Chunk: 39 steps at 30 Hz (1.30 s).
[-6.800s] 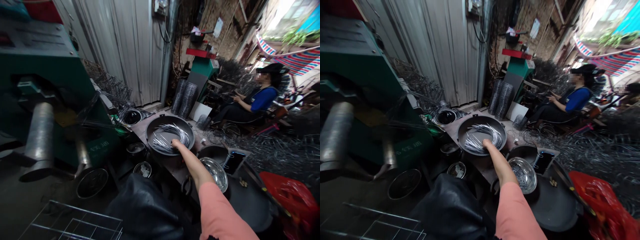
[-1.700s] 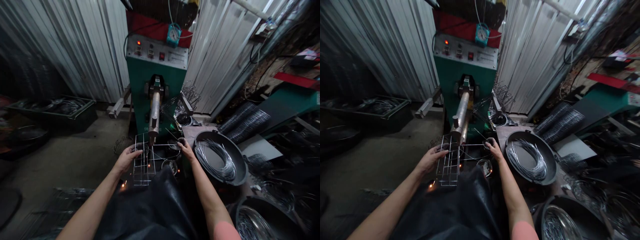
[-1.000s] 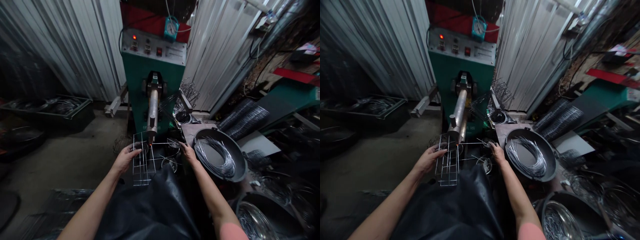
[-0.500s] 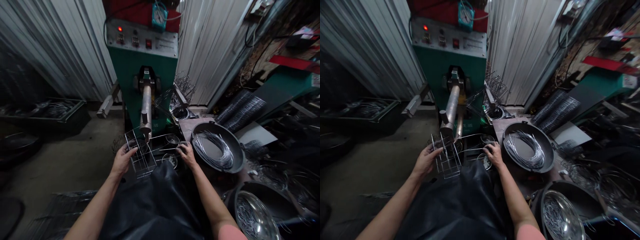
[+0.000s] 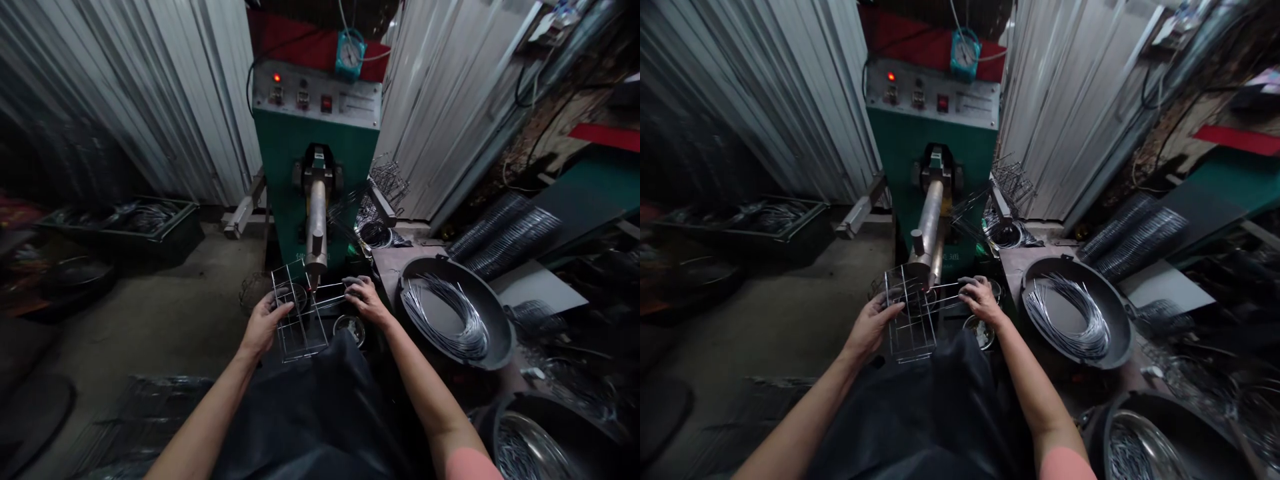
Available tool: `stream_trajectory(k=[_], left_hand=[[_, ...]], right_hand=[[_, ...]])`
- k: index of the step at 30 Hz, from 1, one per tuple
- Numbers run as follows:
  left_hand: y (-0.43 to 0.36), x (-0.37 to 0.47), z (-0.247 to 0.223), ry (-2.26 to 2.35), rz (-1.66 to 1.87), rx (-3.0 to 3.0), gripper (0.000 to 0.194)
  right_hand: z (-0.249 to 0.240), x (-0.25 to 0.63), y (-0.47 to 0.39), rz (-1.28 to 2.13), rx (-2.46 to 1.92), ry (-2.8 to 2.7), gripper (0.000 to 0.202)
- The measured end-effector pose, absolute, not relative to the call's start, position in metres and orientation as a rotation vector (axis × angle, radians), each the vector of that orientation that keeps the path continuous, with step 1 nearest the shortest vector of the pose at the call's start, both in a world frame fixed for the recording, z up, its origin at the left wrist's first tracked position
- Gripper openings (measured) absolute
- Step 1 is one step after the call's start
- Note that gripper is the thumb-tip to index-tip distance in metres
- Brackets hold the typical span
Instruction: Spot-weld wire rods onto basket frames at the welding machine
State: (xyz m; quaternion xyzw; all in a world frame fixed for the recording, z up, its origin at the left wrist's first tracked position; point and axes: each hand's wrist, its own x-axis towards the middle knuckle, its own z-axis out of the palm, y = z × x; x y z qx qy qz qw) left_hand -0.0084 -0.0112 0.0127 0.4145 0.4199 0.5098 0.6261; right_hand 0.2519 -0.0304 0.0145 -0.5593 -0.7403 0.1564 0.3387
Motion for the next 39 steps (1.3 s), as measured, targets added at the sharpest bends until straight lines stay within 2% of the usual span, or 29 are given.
stream_trajectory(k=[7, 12, 16, 24, 39], left_hand=[[-0.01, -0.01, 0.013, 0.966, 1.185, 0.927, 0.045], [-0.008, -0.014, 0.011, 0.966, 1.197, 0.923, 0.044], [-0.007, -0.008, 0.009, 0.948, 1.185, 0.935, 0.046], [-0.01, -0.003, 0.011, 0.932, 1.18, 0.925, 0.046], [0.0, -0.004, 0.011, 0.911, 1.171, 0.906, 0.049]], right_hand=[[0.032, 0.26, -0.047, 0.55, -1.357, -1.904, 0.016], [0.04, 0.277, -0.068, 0.426, -1.409, -1.852, 0.02], [0.03, 0.279, -0.061, 0.32, -1.496, -1.822, 0.017], [0.004, 0.257, -0.032, 0.328, -1.472, -1.842, 0.01], [0.013, 0.259, -0.019, 0.37, -1.449, -1.925, 0.011]])
